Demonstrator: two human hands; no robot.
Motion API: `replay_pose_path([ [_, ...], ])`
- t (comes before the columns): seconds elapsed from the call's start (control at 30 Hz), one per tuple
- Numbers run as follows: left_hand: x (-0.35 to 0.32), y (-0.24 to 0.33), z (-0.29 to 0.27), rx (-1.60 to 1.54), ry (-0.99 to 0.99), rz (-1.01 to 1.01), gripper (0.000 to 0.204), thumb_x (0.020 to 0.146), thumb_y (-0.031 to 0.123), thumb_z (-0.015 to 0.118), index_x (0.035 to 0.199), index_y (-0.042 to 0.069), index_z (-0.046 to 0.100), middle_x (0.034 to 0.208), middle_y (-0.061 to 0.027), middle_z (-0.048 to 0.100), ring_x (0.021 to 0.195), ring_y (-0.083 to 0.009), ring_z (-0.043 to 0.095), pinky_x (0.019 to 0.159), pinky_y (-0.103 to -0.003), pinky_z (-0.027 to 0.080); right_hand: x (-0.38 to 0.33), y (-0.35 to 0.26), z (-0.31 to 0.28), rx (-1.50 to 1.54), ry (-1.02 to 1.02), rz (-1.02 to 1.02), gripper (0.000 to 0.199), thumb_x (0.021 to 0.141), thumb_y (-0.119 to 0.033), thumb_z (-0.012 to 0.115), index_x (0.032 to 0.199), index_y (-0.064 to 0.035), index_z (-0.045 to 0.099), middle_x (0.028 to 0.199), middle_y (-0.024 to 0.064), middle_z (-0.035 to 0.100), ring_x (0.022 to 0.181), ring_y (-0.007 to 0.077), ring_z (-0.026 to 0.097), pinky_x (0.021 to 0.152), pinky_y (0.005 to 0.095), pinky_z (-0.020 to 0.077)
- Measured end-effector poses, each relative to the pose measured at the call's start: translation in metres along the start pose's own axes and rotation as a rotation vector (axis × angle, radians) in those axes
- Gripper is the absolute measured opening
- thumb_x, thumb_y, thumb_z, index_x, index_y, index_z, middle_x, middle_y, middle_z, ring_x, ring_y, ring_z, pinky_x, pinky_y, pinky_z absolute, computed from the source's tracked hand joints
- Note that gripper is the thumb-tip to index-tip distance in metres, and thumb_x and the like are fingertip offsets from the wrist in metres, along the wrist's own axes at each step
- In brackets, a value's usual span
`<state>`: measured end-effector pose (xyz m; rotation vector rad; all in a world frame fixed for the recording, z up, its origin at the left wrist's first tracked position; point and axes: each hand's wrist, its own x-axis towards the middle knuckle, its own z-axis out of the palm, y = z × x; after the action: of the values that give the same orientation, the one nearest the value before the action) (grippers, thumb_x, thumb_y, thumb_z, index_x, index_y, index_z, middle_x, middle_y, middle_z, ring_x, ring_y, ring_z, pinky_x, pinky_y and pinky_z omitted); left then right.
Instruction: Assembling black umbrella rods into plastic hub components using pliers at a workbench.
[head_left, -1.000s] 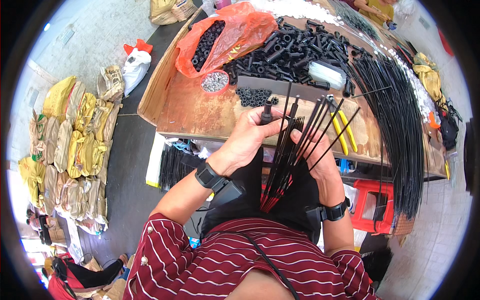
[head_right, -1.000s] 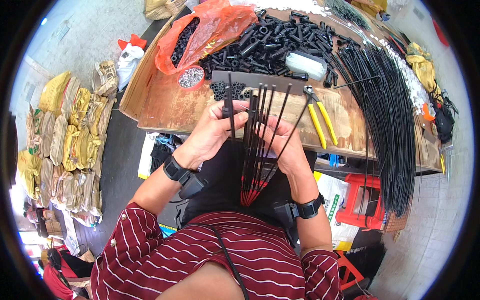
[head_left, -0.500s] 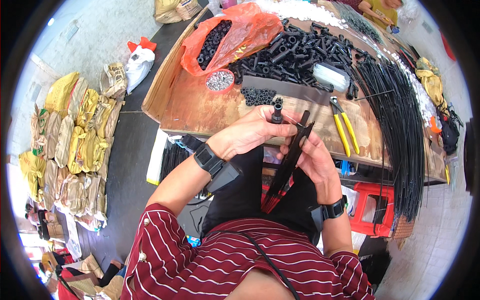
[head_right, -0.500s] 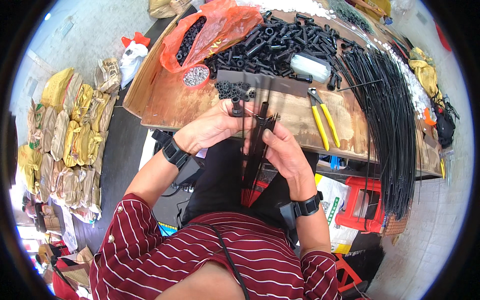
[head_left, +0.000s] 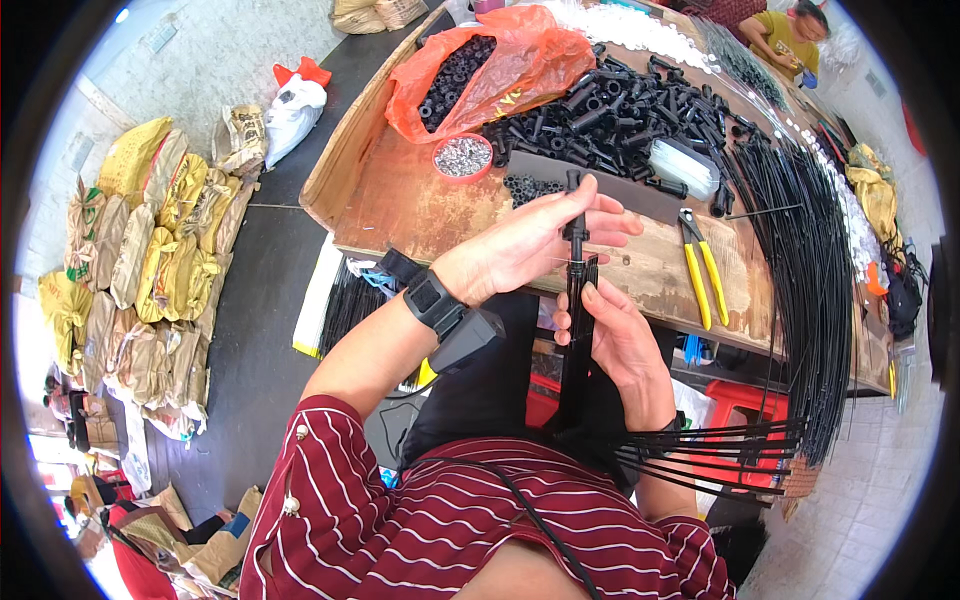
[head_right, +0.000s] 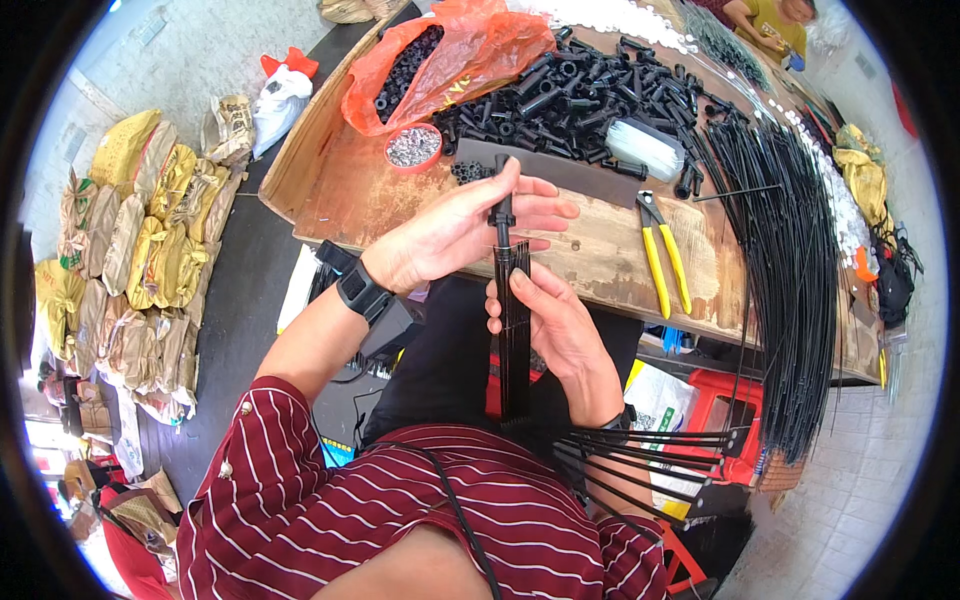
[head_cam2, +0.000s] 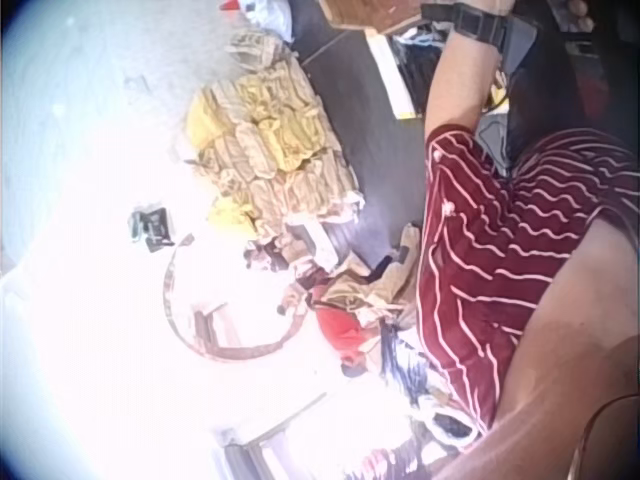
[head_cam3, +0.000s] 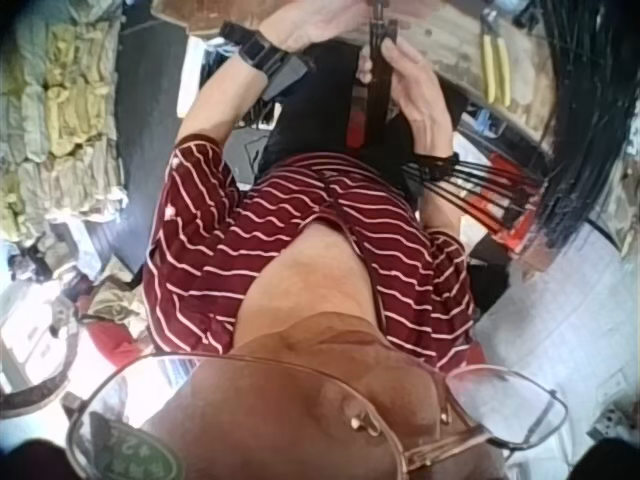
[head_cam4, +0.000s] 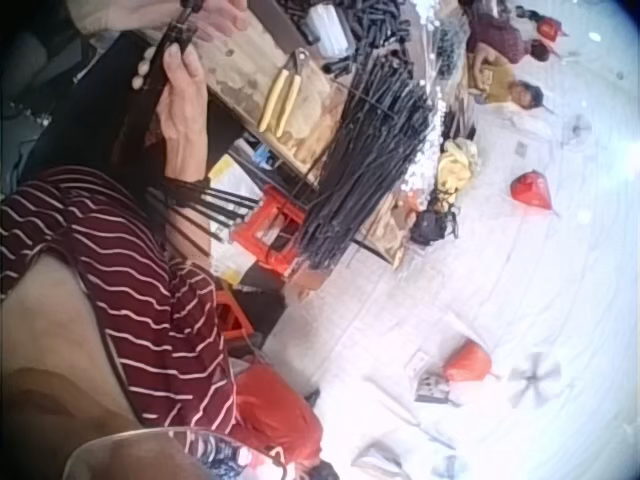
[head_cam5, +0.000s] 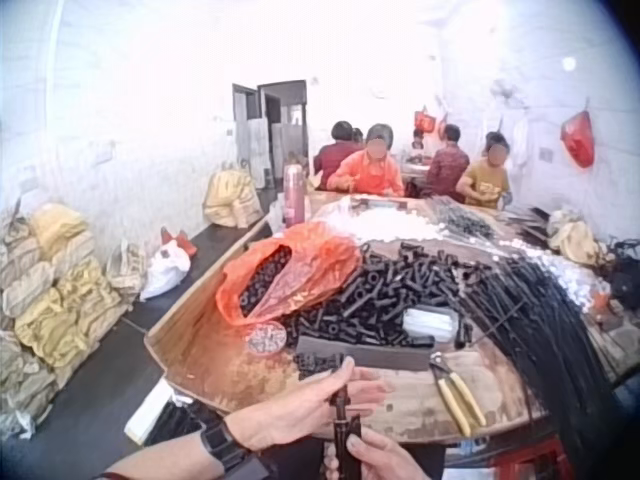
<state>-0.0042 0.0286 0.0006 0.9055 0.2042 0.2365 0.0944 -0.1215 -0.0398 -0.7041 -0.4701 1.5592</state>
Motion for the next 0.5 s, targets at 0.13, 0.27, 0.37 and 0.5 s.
replay_pose_path([
  [0.13, -0.006, -0.003, 0.003, 0.082, -0.008, -0.061, 0.049, 0.096, 0.041, 0.049, 0.124, 0.001, 0.047, 0.123, -0.0143, 0.057, 0.117, -0.0216, 0.052, 0.096, -0.035, 0.044, -0.002, -0.002, -0.002, 0.002, 0.021, -0.024, 0.022, 0.095, -0.023, 0.055, 0.107, -0.0046, 0.056, 0.090, 0.0065, 0.060, 0.080, 0.0158, 0.058, 0.069, 0.0308, 0.0509],
  [0.27, -0.009, -0.004, -0.003, 0.388, 0.201, 0.025, 0.044, 0.094, 0.032, 0.057, 0.124, 0.001, 0.050, 0.110, -0.0076, 0.061, 0.107, -0.0154, 0.056, 0.091, -0.032, 0.045, -0.005, -0.005, -0.004, 0.018, 0.030, -0.028, 0.022, 0.095, -0.022, 0.055, 0.108, -0.0044, 0.055, 0.090, 0.0068, 0.059, 0.080, 0.0160, 0.057, 0.069, 0.0309, 0.0507],
  [0.37, -0.010, -0.001, -0.009, 0.324, 0.159, 0.071, 0.038, 0.092, 0.024, 0.062, 0.122, 0.002, 0.053, 0.100, -0.0011, 0.061, 0.097, -0.0102, 0.057, 0.087, -0.029, 0.046, -0.003, -0.004, -0.004, 0.028, 0.032, -0.009, 0.022, 0.095, -0.022, 0.055, 0.108, -0.0043, 0.055, 0.090, 0.0072, 0.059, 0.080, 0.0164, 0.057, 0.069, 0.0312, 0.0502],
  [0.5, -0.014, 0.003, -0.003, 0.300, 0.102, 0.084, 0.033, 0.093, 0.020, 0.060, 0.120, 0.003, 0.056, 0.096, 0.0015, 0.061, 0.093, -0.0081, 0.058, 0.085, -0.027, 0.046, -0.004, -0.005, -0.004, 0.070, 0.008, 0.000, 0.027, 0.095, -0.021, 0.055, 0.115, -0.0036, 0.054, 0.091, 0.0079, 0.059, 0.080, 0.0173, 0.056, 0.068, 0.0311, 0.0489],
])
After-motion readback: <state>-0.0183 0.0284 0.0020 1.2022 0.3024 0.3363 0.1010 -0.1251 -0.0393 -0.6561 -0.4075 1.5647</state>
